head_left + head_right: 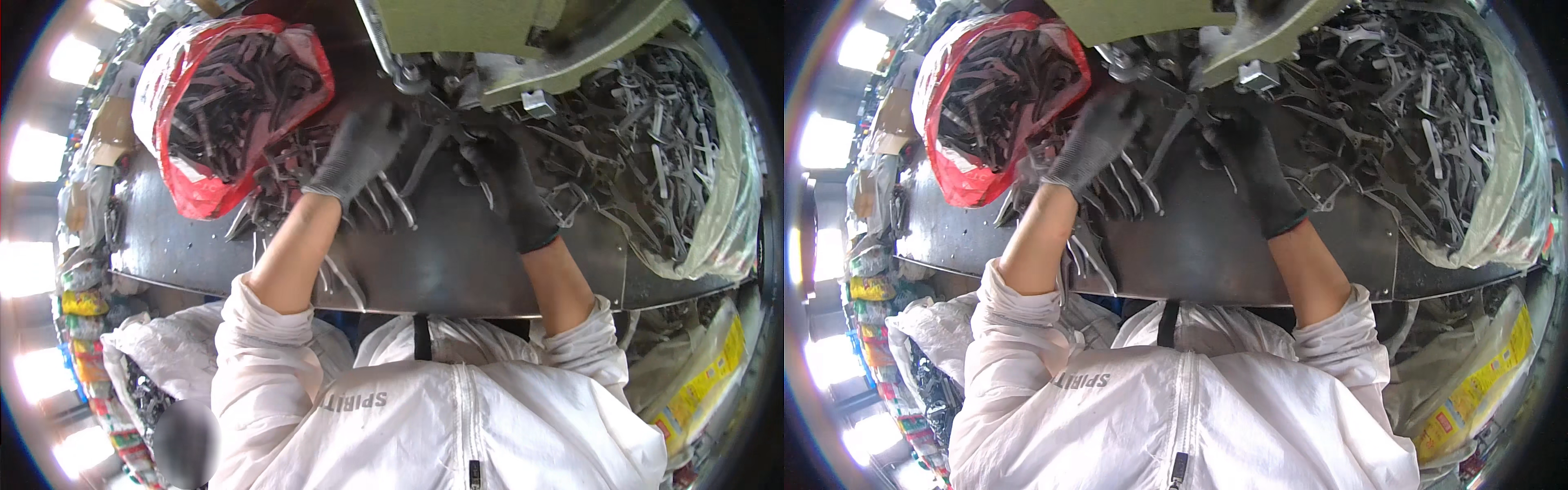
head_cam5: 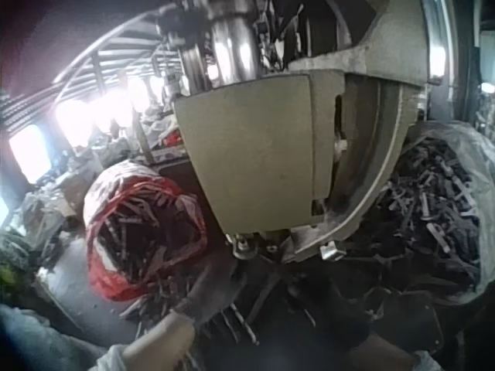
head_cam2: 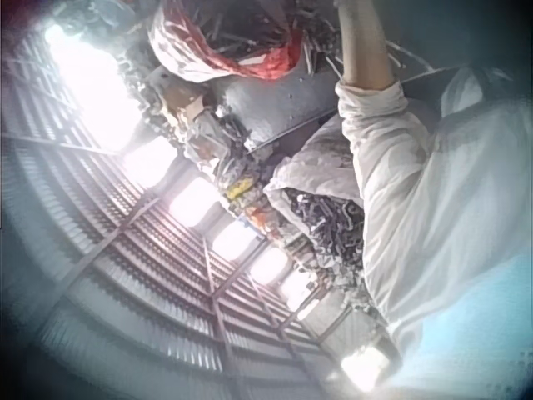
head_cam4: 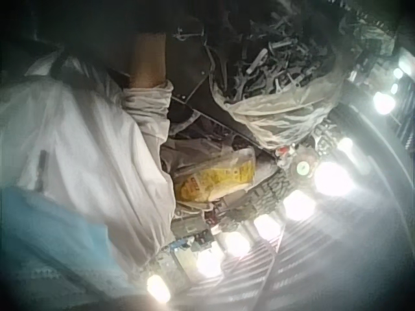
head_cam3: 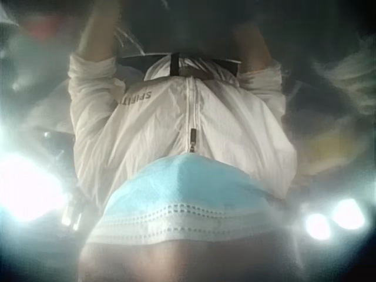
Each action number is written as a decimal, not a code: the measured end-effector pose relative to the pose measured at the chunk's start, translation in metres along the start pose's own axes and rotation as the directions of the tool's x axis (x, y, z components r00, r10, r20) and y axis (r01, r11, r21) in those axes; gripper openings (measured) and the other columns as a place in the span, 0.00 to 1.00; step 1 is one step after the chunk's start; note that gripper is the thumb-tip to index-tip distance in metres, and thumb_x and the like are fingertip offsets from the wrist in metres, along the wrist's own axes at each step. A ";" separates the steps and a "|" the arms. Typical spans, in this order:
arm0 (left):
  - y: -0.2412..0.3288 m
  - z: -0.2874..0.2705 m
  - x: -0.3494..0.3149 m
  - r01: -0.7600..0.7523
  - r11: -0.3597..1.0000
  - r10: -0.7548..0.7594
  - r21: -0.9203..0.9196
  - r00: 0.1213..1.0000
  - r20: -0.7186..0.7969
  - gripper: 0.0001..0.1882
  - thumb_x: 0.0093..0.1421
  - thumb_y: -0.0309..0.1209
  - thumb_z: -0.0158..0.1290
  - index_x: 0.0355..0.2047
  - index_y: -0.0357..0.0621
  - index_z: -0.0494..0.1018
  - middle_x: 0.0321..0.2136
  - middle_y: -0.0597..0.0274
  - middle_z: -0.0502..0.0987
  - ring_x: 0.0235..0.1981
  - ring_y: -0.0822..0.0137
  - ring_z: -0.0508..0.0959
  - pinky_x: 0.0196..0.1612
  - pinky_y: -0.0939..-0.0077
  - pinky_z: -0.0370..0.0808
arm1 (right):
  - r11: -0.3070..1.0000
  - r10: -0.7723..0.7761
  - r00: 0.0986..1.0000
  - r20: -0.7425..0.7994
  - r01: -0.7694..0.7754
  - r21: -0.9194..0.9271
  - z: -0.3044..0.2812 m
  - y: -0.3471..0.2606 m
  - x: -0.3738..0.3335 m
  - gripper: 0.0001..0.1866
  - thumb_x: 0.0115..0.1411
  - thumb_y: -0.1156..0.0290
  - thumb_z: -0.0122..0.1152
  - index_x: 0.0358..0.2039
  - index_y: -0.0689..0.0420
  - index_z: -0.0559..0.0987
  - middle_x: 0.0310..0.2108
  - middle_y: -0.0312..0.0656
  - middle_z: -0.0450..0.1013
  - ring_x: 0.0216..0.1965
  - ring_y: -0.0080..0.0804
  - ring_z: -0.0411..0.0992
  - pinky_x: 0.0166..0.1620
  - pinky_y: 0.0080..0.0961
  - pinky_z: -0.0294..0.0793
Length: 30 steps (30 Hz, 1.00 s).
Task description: The person picks up metal parts from a red bag and handles from a pile, aligns them under a machine press to join them, and places the assembled tools on the workbench.
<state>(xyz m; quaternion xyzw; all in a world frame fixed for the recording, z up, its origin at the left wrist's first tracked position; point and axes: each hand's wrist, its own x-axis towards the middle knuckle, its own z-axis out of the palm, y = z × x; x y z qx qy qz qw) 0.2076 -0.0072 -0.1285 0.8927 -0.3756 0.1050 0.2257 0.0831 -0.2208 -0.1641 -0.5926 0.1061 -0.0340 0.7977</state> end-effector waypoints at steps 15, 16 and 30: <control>-0.224 -0.040 0.016 0.384 0.801 -0.377 0.459 0.920 -0.111 0.45 0.63 0.39 0.57 0.74 0.41 0.49 0.66 0.28 0.63 0.56 0.35 0.77 0.55 0.46 0.76 | 0.984 -0.029 0.996 -0.079 0.015 -0.175 0.023 -0.038 -0.013 0.18 0.65 0.75 0.60 0.55 0.66 0.76 0.40 0.41 0.81 0.37 0.22 0.77 0.41 0.23 0.78; -0.218 -0.054 0.020 0.393 0.779 -0.454 0.488 0.891 0.007 0.39 0.63 0.40 0.58 0.69 0.37 0.57 0.62 0.28 0.67 0.56 0.36 0.77 0.54 0.45 0.76 | 0.977 0.027 0.993 -0.112 -0.050 -0.207 0.026 -0.047 -0.017 0.19 0.65 0.74 0.60 0.55 0.65 0.77 0.41 0.40 0.81 0.38 0.21 0.77 0.43 0.22 0.77; -0.012 -0.112 -0.039 0.334 0.876 -0.203 -0.348 0.910 0.362 0.14 0.63 0.31 0.61 0.44 0.33 0.74 0.31 0.57 0.77 0.34 0.71 0.75 0.39 0.70 0.75 | 0.977 0.184 0.976 -0.113 -0.195 -0.090 0.013 -0.017 -0.023 0.14 0.70 0.76 0.55 0.53 0.68 0.72 0.35 0.43 0.77 0.27 0.26 0.75 0.32 0.24 0.77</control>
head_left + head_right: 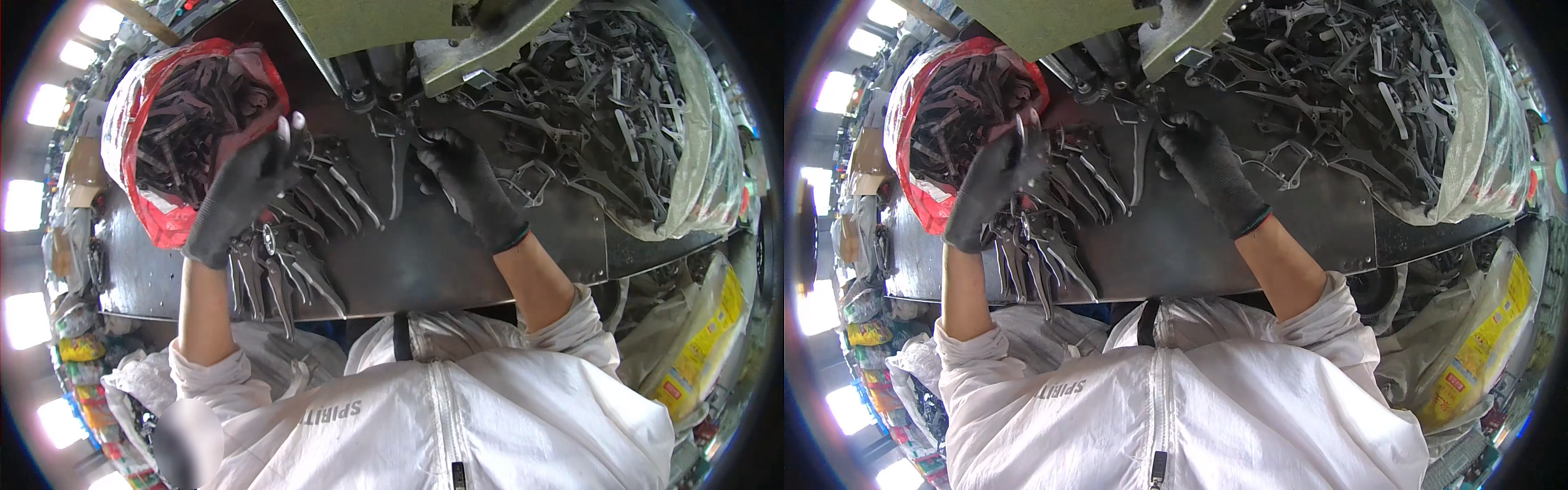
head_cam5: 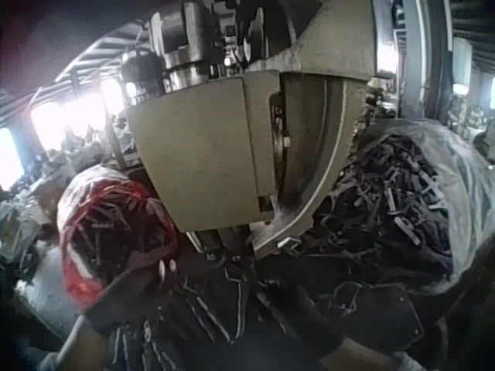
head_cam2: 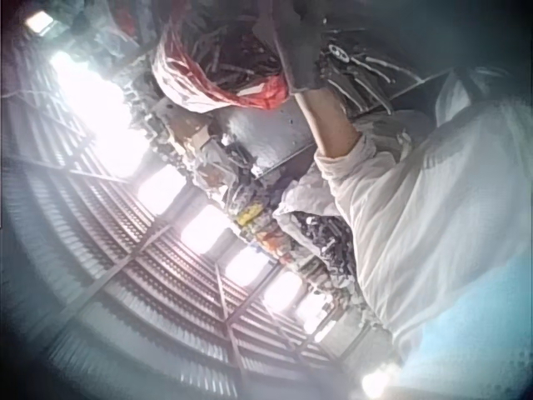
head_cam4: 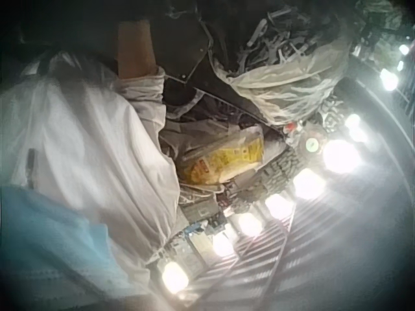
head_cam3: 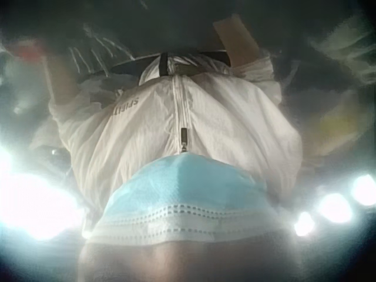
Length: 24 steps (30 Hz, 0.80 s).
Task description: The person picks up metal parts from a red bag and handles from a pile, aligns them under a machine press to join them, and places the assembled tools on the workbench.
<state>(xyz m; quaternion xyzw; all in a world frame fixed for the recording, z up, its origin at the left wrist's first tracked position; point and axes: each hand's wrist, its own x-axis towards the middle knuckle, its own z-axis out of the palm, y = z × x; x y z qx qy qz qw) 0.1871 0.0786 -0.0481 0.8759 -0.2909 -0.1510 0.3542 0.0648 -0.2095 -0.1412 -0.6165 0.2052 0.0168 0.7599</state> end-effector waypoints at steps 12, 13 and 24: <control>-0.009 0.123 0.027 0.046 0.988 -0.045 0.149 0.999 -0.010 0.19 0.66 0.33 0.59 0.53 0.35 0.72 0.37 0.43 0.78 0.40 0.60 0.80 0.46 0.61 0.75 | 0.839 -0.035 0.987 -0.155 -0.055 -0.541 -0.066 0.006 -0.061 0.15 0.73 0.65 0.54 0.51 0.63 0.79 0.35 0.45 0.81 0.33 0.31 0.81 0.35 0.28 0.81; -0.017 0.125 0.034 0.046 0.986 -0.044 0.159 0.999 -0.016 0.19 0.66 0.33 0.59 0.53 0.35 0.72 0.37 0.43 0.78 0.40 0.60 0.80 0.46 0.61 0.75 | 0.872 0.120 0.968 -0.221 -0.209 -0.442 -0.067 0.006 -0.072 0.15 0.74 0.65 0.53 0.50 0.63 0.80 0.34 0.44 0.81 0.33 0.31 0.81 0.35 0.28 0.81; 0.003 0.119 0.033 0.233 0.813 -0.211 -0.533 0.972 0.103 0.27 0.74 0.44 0.51 0.61 0.33 0.70 0.43 0.56 0.82 0.41 0.68 0.82 0.45 0.72 0.79 | 0.960 -0.279 0.942 -0.187 0.277 -0.034 -0.053 -0.014 -0.039 0.13 0.70 0.75 0.57 0.52 0.66 0.80 0.36 0.41 0.79 0.34 0.24 0.78 0.35 0.22 0.79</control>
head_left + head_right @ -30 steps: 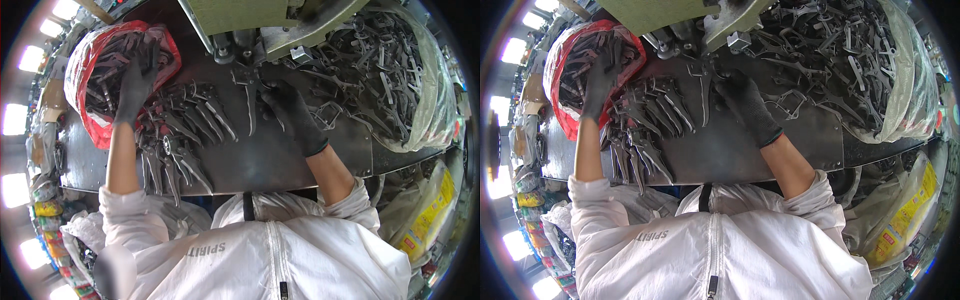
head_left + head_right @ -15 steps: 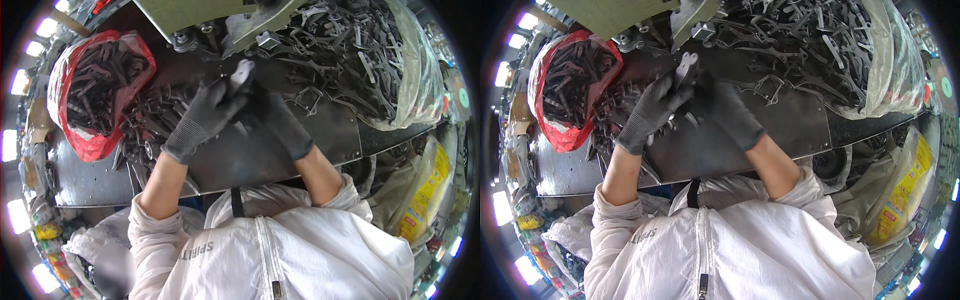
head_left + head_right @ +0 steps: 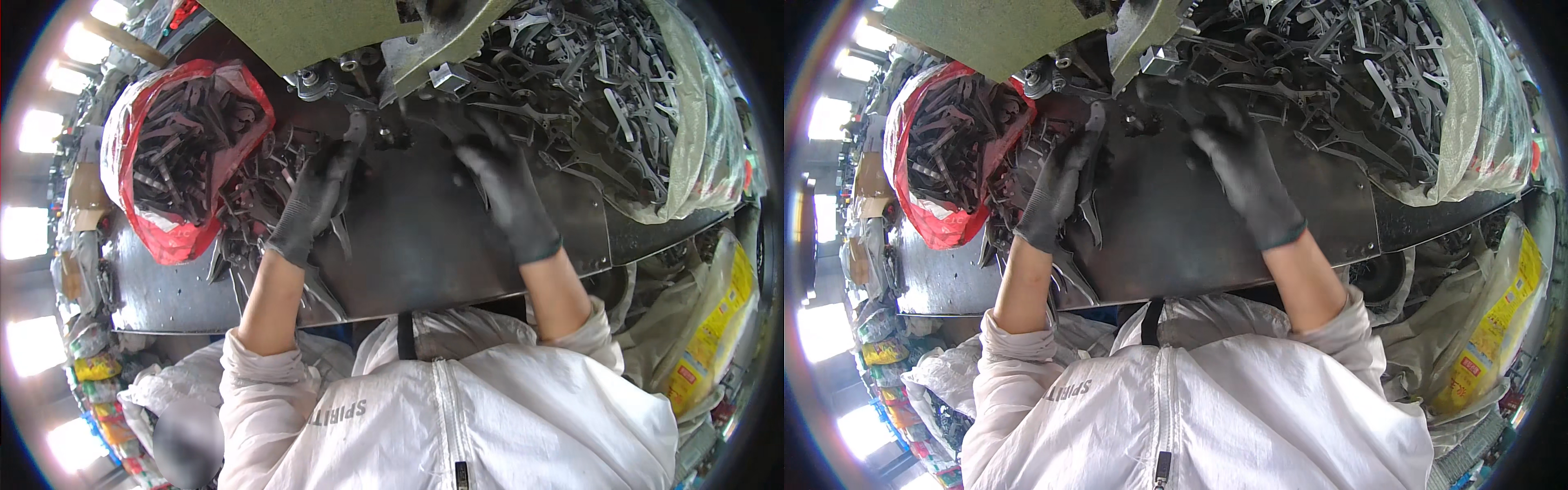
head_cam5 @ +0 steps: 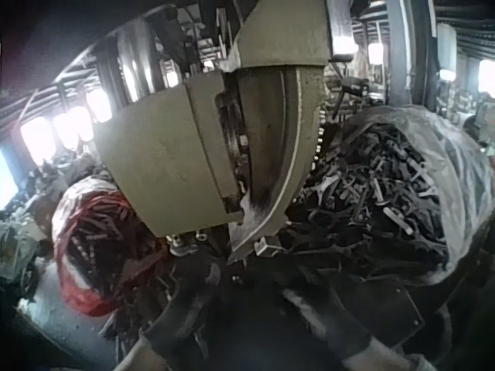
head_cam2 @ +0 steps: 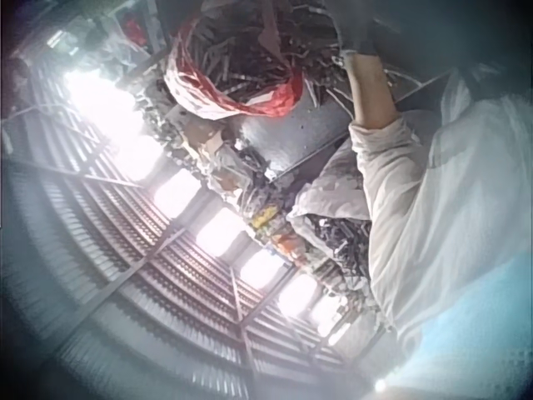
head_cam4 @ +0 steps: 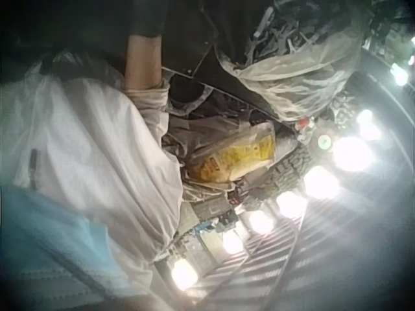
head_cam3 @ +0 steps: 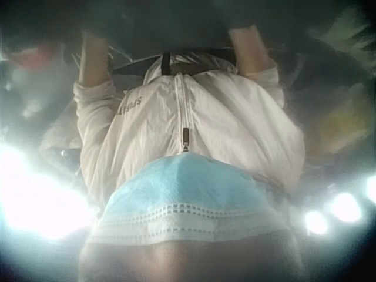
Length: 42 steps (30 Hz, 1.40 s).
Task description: The person picks up metal parts from a red bag and handles from a pile, aligns them under a machine press to join them, and places the assembled tools on the workbench.
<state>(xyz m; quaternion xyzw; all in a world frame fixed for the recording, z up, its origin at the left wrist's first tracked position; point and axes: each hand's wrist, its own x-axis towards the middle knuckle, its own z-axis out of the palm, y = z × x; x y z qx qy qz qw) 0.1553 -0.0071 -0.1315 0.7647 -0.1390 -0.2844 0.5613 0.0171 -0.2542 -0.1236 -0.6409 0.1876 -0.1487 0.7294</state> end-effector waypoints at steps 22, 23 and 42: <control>0.024 -0.064 0.040 -0.322 0.200 0.579 0.925 0.801 0.153 0.14 0.67 0.36 0.52 0.42 0.38 0.79 0.43 0.45 0.81 0.45 0.46 0.82 0.47 0.55 0.79 | 0.963 0.108 0.939 0.327 -0.181 0.202 0.054 0.027 0.039 0.21 0.67 0.77 0.54 0.60 0.66 0.71 0.43 0.46 0.76 0.31 0.23 0.73 0.33 0.22 0.75; 0.034 -0.090 0.041 -0.240 0.198 0.627 0.950 0.776 0.065 0.13 0.66 0.36 0.52 0.41 0.40 0.79 0.46 0.45 0.81 0.45 0.45 0.82 0.47 0.53 0.79 | 0.962 0.100 0.939 0.330 -0.176 0.210 0.056 0.025 0.037 0.21 0.67 0.77 0.54 0.60 0.66 0.71 0.43 0.46 0.76 0.31 0.23 0.73 0.33 0.22 0.75; -0.001 -0.223 0.103 -0.068 0.678 0.554 0.732 0.702 -0.448 0.23 0.69 0.40 0.51 0.58 0.39 0.73 0.52 0.42 0.80 0.54 0.45 0.80 0.58 0.60 0.73 | 0.993 0.117 0.960 0.253 -0.115 -0.024 0.050 0.032 0.030 0.21 0.66 0.76 0.59 0.59 0.65 0.73 0.37 0.40 0.78 0.30 0.22 0.74 0.35 0.23 0.75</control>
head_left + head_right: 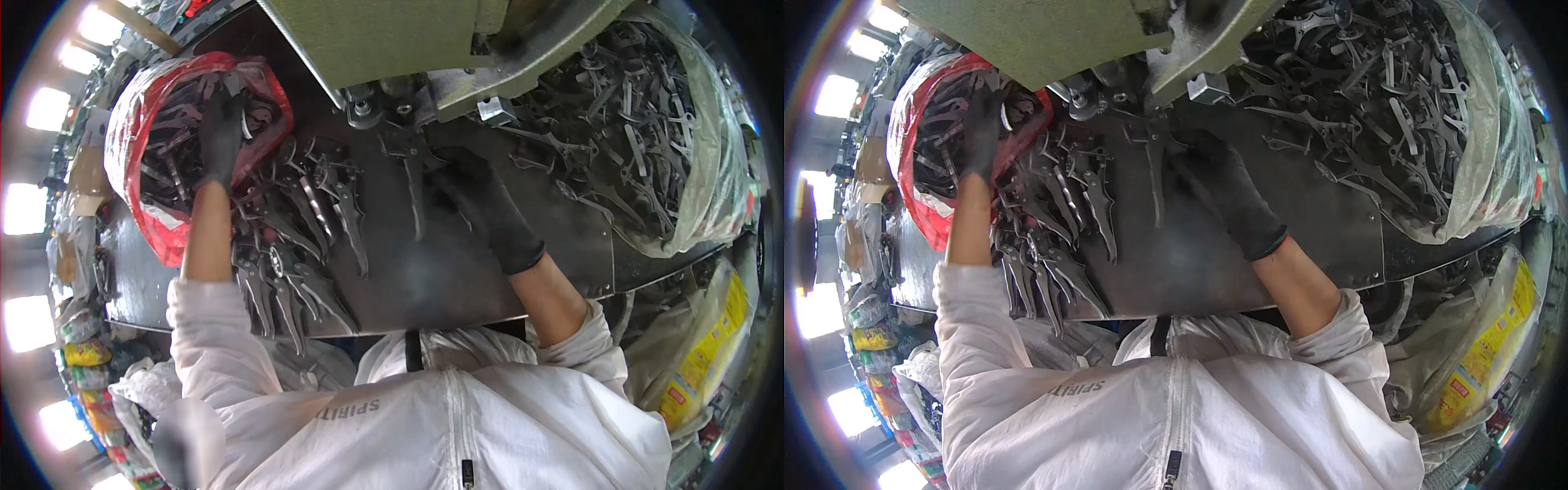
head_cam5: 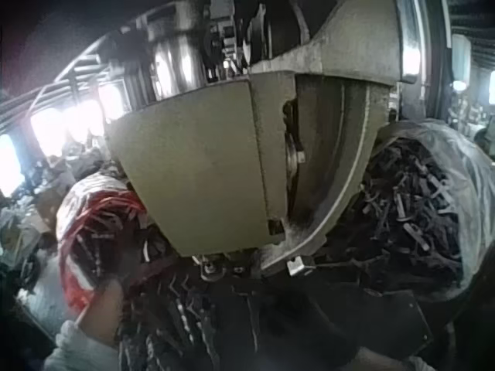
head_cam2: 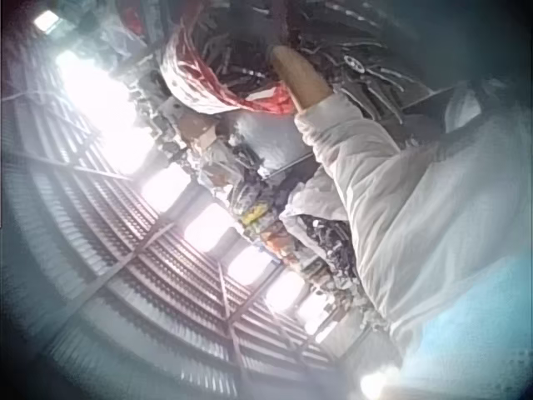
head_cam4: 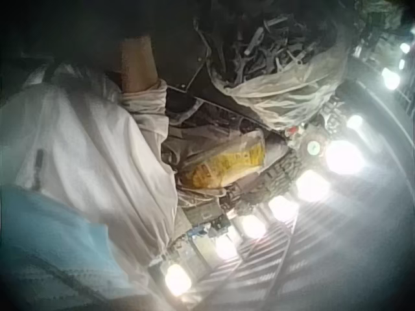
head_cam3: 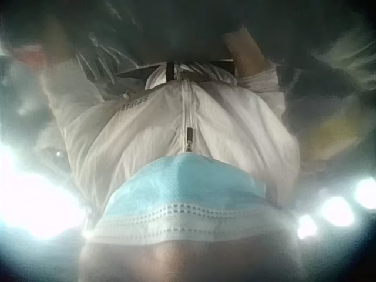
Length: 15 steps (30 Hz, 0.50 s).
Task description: The person picks up metal parts from a red bag and handles from a pile, aligns them under a machine press to join them, and places the assembled tools on the workbench.
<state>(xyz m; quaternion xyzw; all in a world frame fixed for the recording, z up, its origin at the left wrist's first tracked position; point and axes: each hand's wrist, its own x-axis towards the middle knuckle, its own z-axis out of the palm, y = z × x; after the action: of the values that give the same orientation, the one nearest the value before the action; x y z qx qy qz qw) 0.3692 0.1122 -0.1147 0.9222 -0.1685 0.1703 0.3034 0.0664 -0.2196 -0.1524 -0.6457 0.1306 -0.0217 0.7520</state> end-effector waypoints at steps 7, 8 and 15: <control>0.097 -0.060 -0.112 0.104 0.959 0.024 -0.265 0.898 0.439 0.25 0.63 0.24 0.60 0.59 0.35 0.68 0.40 0.59 0.77 0.44 0.67 0.77 0.49 0.70 0.75 | 0.985 0.102 0.992 0.075 -0.111 0.134 0.000 -0.001 -0.002 0.15 0.66 0.77 0.55 0.53 0.67 0.74 0.33 0.42 0.75 0.23 0.25 0.73 0.28 0.29 0.73; 0.125 -0.065 -0.127 0.105 0.954 0.033 -0.281 0.894 0.446 0.25 0.63 0.24 0.60 0.59 0.35 0.68 0.40 0.59 0.77 0.44 0.67 0.77 0.49 0.70 0.75 | 0.986 0.107 0.993 0.058 -0.114 0.126 0.006 -0.001 -0.004 0.15 0.66 0.77 0.55 0.53 0.67 0.74 0.33 0.42 0.75 0.23 0.25 0.73 0.28 0.29 0.73; 0.224 0.009 -0.178 -0.019 0.923 0.288 -0.383 0.694 0.660 0.23 0.60 0.26 0.61 0.55 0.35 0.72 0.40 0.48 0.80 0.39 0.57 0.82 0.47 0.66 0.77 | 0.653 -0.577 0.816 0.028 0.482 -0.584 -0.008 0.031 -0.027 0.13 0.69 0.68 0.54 0.50 0.59 0.78 0.35 0.43 0.75 0.33 0.28 0.75 0.36 0.30 0.76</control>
<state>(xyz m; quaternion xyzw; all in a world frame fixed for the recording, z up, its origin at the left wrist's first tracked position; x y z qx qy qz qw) 0.1211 -0.0265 -0.0831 0.8303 -0.3765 -0.2024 0.3577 0.0343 -0.2171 -0.1796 -0.8443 -0.0035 -0.2528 0.4726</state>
